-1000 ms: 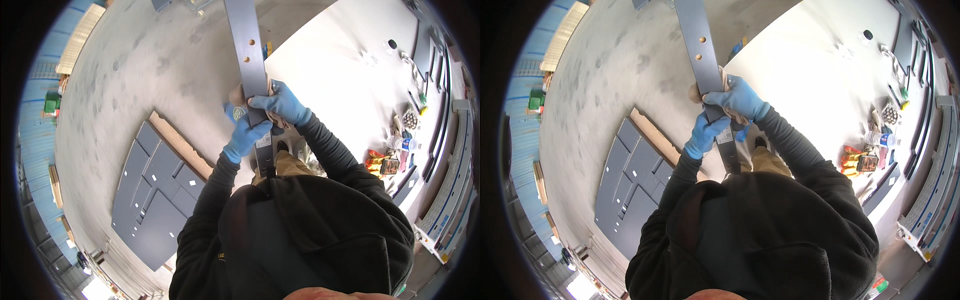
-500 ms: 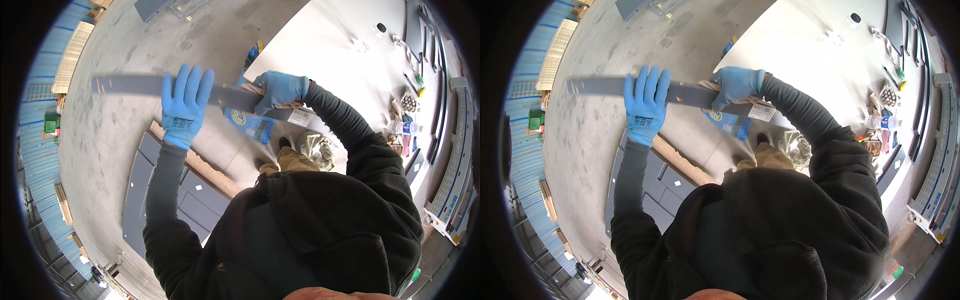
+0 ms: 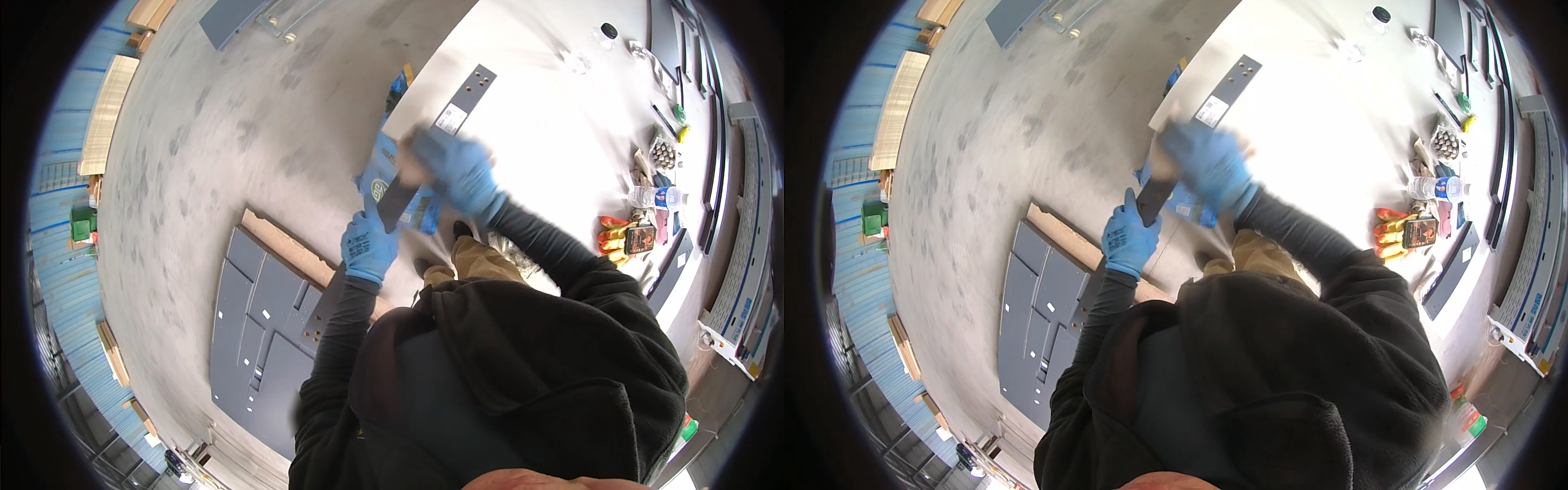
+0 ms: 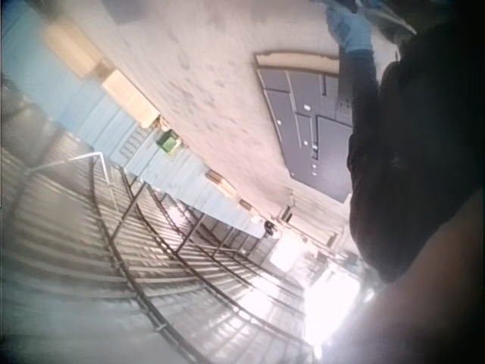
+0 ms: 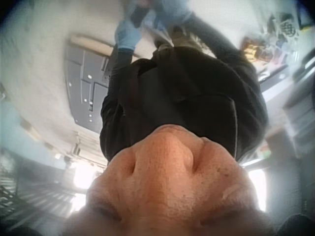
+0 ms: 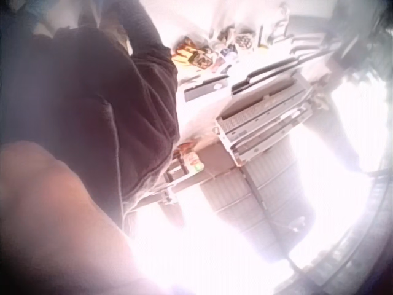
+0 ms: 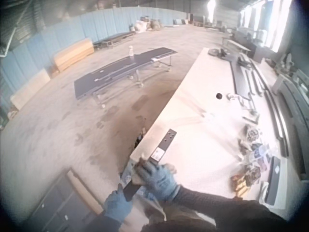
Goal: The person wipes a dark gray panel with a cloth, then picks up and stacks several similar panels on a large sheet on the floor. They measure a panel with a tape measure and continue arranging panels in a grid-like layout.
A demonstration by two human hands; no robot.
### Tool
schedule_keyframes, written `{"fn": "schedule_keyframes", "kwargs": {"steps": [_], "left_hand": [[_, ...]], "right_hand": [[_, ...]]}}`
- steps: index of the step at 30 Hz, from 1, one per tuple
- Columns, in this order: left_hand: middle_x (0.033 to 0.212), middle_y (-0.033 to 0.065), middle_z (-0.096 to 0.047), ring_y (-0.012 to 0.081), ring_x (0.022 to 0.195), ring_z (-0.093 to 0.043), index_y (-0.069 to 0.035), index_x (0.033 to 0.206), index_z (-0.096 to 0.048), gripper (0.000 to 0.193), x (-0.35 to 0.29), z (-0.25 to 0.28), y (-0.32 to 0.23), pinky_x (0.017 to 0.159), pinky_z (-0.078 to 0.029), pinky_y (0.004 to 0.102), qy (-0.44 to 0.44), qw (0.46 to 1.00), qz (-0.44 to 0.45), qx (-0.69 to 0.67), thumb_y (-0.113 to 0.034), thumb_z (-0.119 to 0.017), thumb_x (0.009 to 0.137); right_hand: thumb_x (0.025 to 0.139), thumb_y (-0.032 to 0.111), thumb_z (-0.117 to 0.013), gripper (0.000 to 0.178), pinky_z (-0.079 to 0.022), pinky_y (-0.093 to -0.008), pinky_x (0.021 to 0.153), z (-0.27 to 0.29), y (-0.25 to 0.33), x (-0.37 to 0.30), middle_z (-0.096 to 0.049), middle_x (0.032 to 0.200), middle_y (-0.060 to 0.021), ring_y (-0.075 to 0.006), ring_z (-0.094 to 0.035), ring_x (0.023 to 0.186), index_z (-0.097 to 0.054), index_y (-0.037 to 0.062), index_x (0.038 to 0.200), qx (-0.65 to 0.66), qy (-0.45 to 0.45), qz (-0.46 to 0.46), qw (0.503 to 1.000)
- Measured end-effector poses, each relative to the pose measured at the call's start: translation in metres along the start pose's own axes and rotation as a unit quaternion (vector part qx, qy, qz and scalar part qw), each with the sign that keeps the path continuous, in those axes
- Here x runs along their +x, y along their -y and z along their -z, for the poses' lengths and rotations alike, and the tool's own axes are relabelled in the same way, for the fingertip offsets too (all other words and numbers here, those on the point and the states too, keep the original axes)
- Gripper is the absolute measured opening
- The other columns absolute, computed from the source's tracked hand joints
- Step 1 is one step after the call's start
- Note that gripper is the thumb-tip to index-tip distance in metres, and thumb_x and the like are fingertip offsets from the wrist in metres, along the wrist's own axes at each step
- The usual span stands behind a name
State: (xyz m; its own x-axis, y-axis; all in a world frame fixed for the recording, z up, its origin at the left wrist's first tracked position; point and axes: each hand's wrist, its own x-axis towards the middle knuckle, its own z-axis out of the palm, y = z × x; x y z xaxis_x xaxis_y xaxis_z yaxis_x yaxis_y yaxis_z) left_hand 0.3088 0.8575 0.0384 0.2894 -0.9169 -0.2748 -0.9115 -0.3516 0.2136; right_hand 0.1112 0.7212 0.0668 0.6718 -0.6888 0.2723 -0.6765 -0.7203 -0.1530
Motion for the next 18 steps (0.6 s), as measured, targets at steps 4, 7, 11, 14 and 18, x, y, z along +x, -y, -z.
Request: {"fn": "schedule_keyframes", "kwargs": {"steps": [4,7,11,14,18], "left_hand": [[0.101,0.0215,-0.067,0.0394,0.094,-0.071,-0.004,0.152,-0.042,0.083,-0.003,-0.018,-0.001,0.081,-0.058,0.0491,0.031,0.999,-0.035,-0.004,-0.039,-0.078,0.085],[0.11,0.0248,-0.068,0.0419,0.101,-0.069,-0.005,0.15,-0.046,0.077,-0.005,-0.031,-0.002,0.087,-0.056,0.0517,0.064,0.997,0.013,-0.045,-0.035,-0.076,0.086],[0.11,0.025,-0.069,0.0438,0.1,-0.069,-0.005,0.148,-0.047,0.074,-0.007,-0.047,-0.004,0.087,-0.055,0.0538,0.081,0.993,0.041,-0.069,-0.035,-0.076,0.087],[0.108,0.0233,-0.069,0.0433,0.098,-0.07,-0.005,0.149,-0.047,0.073,-0.008,-0.055,-0.003,0.084,-0.056,0.0527,0.045,0.996,0.018,-0.071,-0.035,-0.076,0.088],[0.105,0.0217,-0.069,0.042,0.097,-0.07,-0.006,0.149,-0.047,0.073,-0.009,-0.061,-0.002,0.08,-0.057,0.0518,0.038,0.998,0.014,-0.044,-0.033,-0.076,0.088]], "right_hand": [[0.087,0.031,-0.071,0.06,-0.048,-0.0455,0.105,-0.062,0.061,-0.04,-0.049,0.156,-0.0137,-0.0265,-0.05,0.144,-0.058,0.0096,0.141,0.15,0.0,0.078,0.986],[0.09,0.031,-0.068,0.057,-0.045,-0.0447,0.11,-0.091,0.043,-0.05,-0.048,0.159,-0.0136,-0.0277,-0.047,0.147,-0.058,0.0096,0.141,0.157,-0.001,0.08,0.984],[0.095,0.03,-0.063,0.058,-0.031,-0.052,0.124,-0.128,-0.075,-0.03,-0.038,0.166,-0.0167,-0.0326,-0.039,0.152,-0.053,0.0102,0.148,0.121,0.048,-0.109,0.986],[0.104,0.047,-0.05,0.064,-0.02,-0.0571,0.128,-0.147,-0.189,0.016,-0.032,0.171,-0.0107,-0.0327,-0.029,0.158,-0.044,0.0131,0.157,-0.009,0.054,-0.198,0.979],[0.103,0.036,-0.055,0.062,-0.027,-0.0553,0.125,-0.148,-0.167,0.02,-0.036,0.166,-0.0195,-0.0406,-0.033,0.154,-0.043,0.0028,0.154,0.028,-0.013,-0.186,0.982]]}}
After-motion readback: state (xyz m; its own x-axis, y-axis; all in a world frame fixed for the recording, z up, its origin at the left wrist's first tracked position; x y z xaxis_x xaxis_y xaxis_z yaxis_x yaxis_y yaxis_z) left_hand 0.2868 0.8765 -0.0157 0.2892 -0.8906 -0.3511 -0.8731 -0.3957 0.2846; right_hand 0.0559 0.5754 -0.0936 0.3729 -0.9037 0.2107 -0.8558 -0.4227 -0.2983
